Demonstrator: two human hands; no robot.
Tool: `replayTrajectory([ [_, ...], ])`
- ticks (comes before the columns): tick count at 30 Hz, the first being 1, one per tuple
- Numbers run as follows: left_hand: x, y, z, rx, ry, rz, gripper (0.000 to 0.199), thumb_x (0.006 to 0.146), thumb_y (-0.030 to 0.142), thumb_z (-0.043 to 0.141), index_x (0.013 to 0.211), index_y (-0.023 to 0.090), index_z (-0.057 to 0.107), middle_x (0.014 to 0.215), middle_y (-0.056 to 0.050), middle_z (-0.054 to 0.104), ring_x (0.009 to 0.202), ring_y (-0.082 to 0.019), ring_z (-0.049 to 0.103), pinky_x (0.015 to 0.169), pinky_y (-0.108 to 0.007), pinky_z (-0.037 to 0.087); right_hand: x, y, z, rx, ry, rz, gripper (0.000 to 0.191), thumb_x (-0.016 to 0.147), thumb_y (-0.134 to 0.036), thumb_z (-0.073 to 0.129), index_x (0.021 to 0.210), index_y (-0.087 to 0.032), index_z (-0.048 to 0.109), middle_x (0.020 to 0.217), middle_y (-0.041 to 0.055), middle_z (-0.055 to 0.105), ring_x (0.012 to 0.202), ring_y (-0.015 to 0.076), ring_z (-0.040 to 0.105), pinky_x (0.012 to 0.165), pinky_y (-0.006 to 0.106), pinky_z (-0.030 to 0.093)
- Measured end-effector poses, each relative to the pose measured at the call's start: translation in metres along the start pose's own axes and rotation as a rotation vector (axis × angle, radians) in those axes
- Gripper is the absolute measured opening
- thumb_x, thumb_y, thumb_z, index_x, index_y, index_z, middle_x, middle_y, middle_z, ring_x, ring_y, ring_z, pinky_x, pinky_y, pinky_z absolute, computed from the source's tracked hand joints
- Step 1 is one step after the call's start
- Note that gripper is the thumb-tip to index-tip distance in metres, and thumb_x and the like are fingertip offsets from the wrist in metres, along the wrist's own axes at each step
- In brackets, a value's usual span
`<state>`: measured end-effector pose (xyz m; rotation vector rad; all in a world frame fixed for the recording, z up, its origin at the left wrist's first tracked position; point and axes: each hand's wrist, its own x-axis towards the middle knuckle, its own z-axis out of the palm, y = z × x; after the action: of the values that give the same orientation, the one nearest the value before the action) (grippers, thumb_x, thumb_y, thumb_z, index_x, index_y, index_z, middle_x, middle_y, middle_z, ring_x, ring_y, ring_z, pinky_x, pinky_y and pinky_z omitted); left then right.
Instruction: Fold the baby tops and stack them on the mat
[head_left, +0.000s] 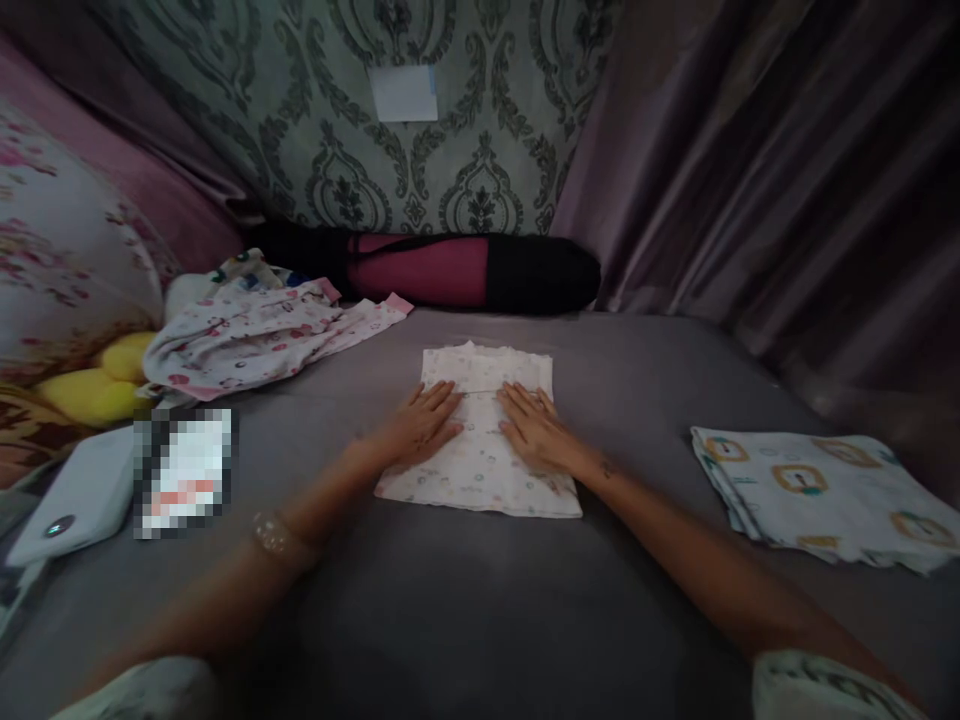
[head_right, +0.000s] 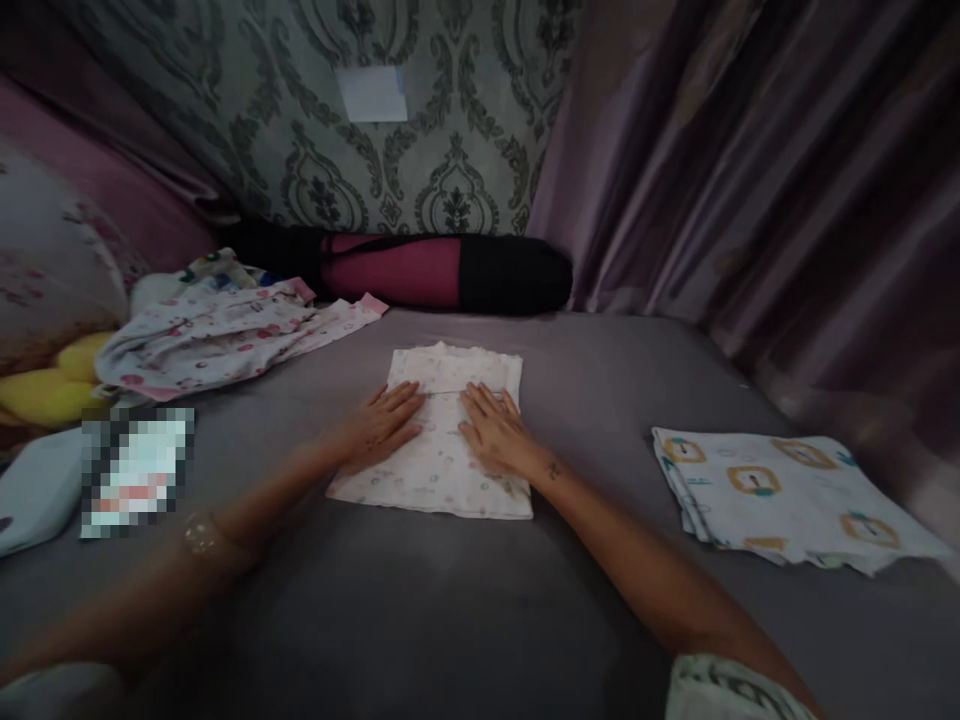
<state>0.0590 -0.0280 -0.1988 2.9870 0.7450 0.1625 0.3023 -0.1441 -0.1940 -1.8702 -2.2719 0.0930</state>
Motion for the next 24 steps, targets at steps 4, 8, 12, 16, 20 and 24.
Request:
replayTrajectory([
  [4,-0.017,0.001,0.014,-0.037,-0.028,-0.026,0.066,0.098,0.056,0.013,0.151,0.019,0.026,0.159,-0.008,0.02,0.147,-0.022,0.016,0.119,-0.04,0.011,-0.018,-0.01,0.01,0.016,-0.015,0.015,0.059,0.1,-0.045,0.018,0.15,-0.016,0.031,0.157,0.0105,0.024,0.146,0.0221,0.016,0.119,0.046,0.011],
  [8,-0.016,0.0,0.013,-0.049,-0.044,-0.03,0.066,0.098,0.057,0.013,0.151,0.02,0.024,0.159,-0.008,0.019,0.147,-0.022,0.015,0.119,-0.04,0.01,-0.018,-0.01,0.008,0.02,-0.025,0.027,0.06,0.1,-0.047,0.017,0.15,-0.016,0.03,0.158,0.0096,0.022,0.146,0.0216,0.015,0.119,0.046,0.01],
  [12,-0.016,0.005,0.003,-0.076,-0.069,-0.007,0.067,0.098,0.057,0.013,0.151,0.019,0.024,0.159,-0.01,0.019,0.147,-0.022,0.014,0.118,-0.042,0.01,-0.018,-0.011,0.002,0.022,-0.052,0.015,0.06,0.1,-0.047,0.018,0.15,-0.016,0.031,0.157,0.0108,0.022,0.146,0.0228,0.014,0.119,0.048,0.01],
  [16,-0.031,0.007,-0.004,-0.074,-0.106,-0.027,0.065,0.098,0.056,0.013,0.151,0.021,0.026,0.159,-0.008,0.02,0.147,-0.022,0.013,0.118,-0.042,0.01,-0.031,-0.012,-0.001,0.019,-0.081,-0.036,0.059,0.1,-0.047,0.021,0.149,-0.018,0.032,0.158,0.0112,0.021,0.146,0.0253,0.014,0.118,0.05,0.012],
  [20,-0.062,0.003,-0.008,-0.094,-0.139,-0.077,0.066,0.097,0.056,0.013,0.152,0.021,0.023,0.159,-0.007,0.019,0.147,-0.022,0.014,0.118,-0.042,0.01,-0.061,-0.018,-0.005,0.052,-0.106,-0.07,0.058,0.1,-0.049,0.023,0.151,-0.021,0.028,0.158,0.0094,0.02,0.146,0.0251,0.012,0.118,0.051,0.011],
  [24,-0.09,0.004,-0.013,-0.09,-0.161,-0.099,0.068,0.097,0.057,0.014,0.152,0.018,0.023,0.158,-0.009,0.02,0.146,-0.024,0.017,0.118,-0.046,0.012,-0.096,-0.028,-0.013,0.088,-0.131,-0.08,0.058,0.1,-0.048,0.024,0.151,-0.021,0.028,0.158,0.0098,0.02,0.146,0.0241,0.013,0.119,0.05,0.011],
])
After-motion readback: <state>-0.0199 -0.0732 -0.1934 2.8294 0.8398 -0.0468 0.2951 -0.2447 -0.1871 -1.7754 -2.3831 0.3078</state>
